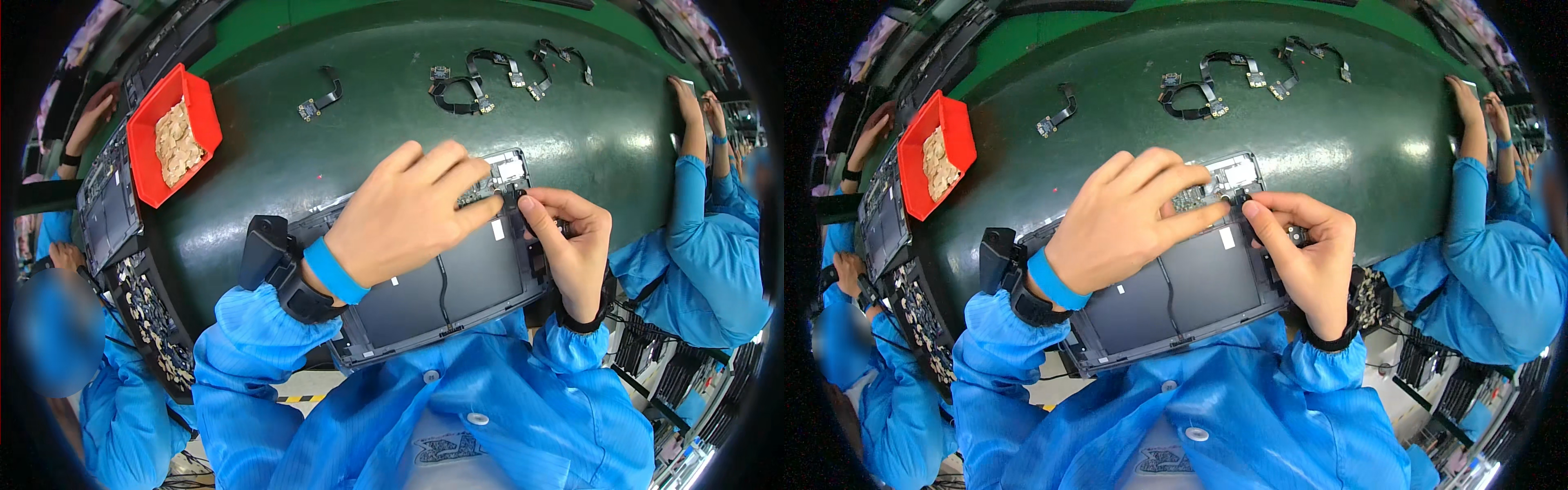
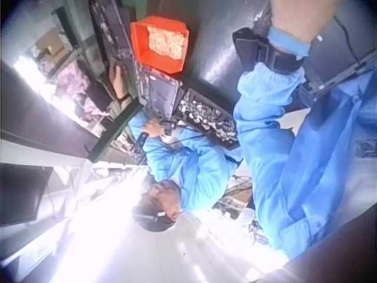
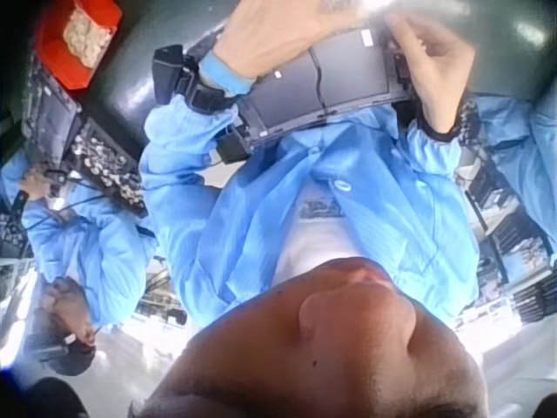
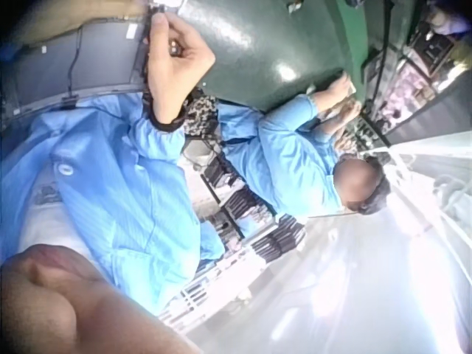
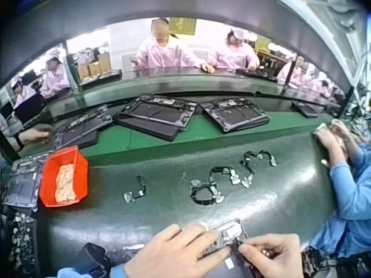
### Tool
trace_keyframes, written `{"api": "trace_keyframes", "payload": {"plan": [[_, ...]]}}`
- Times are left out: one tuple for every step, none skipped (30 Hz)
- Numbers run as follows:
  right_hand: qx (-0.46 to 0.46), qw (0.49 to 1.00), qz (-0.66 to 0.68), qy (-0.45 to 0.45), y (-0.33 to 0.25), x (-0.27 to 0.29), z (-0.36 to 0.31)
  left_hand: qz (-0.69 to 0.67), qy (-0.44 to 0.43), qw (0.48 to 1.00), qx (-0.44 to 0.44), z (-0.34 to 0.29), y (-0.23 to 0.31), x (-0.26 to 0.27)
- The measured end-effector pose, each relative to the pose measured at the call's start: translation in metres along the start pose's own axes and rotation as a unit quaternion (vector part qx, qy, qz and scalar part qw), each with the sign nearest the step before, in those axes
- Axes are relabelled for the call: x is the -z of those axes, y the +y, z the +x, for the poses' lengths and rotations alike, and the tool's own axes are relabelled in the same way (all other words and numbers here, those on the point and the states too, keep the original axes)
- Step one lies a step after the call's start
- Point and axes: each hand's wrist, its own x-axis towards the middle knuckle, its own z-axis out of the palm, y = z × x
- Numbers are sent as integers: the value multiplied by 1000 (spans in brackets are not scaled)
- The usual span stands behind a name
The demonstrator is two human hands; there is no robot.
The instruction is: The person installs internal ribbon cables and circuit boards into an electronics chassis, securing them with fasteners. This is done using tweezers and an electric screwdriver.
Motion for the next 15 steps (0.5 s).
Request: {"api": "trace_keyframes", "payload": {"plan": [[2, 1000, -15, 0, -2, 0, 1, -1, 1, 1000, 0, -1, 1, 0], [4, 1000, -30, 1, -3, 0, 1, -2, -2, 1000, -15, -1, 2, 0], [3, 999, -32, 2, -2, -1, 1, -5, -4, 1000, -30, -2, 3, -1], [-4, 1000, -23, 5, -2, -2, 0, -7, -3, 1000, -30, -2, 2, -1], [-11, 1000, -15, 8, -1, -3, 0, -14, -5, 999, -28, -2, 0, -1], [-12, 1000, -15, 10, -3, -4, 0, -22, -7, 999, -27, -2, -2, -1], [-25, 1000, -13, 12, -5, -6, 1, -24, -7, 999, -29, -1, -2, -1], [-38, 999, -10, 15, -7, -7, 1, -20, 3, 1000, -24, -1, -3, 0], [-40, 999, -11, 16, -8, -7, 1, -16, 14, 1000, -20, -1, -2, 0], [-35, 999, -15, 18, -8, -8, 2, -17, 13, 1000, -20, -1, -3, 0], [-29, 999, -19, 20, -9, -8, 2, -19, 9, 1000, -22, -2, -4, 1], [-30, 999, -19, 21, -10, -8, 1, -20, 5, 1000, -24, -2, -5, 1], [-26, 999, -23, 22, -11, -7, 1, -20, 5, 999, -24, -2, -7, 2], [-22, 999, -27, 22, -12, -7, 0, -57, 15, 998, -2, -2, -8, 4], [-24, 999, -26, 23, -11, -8, 0, -95, 23, 995, 20, -2, -11, 4]]}}
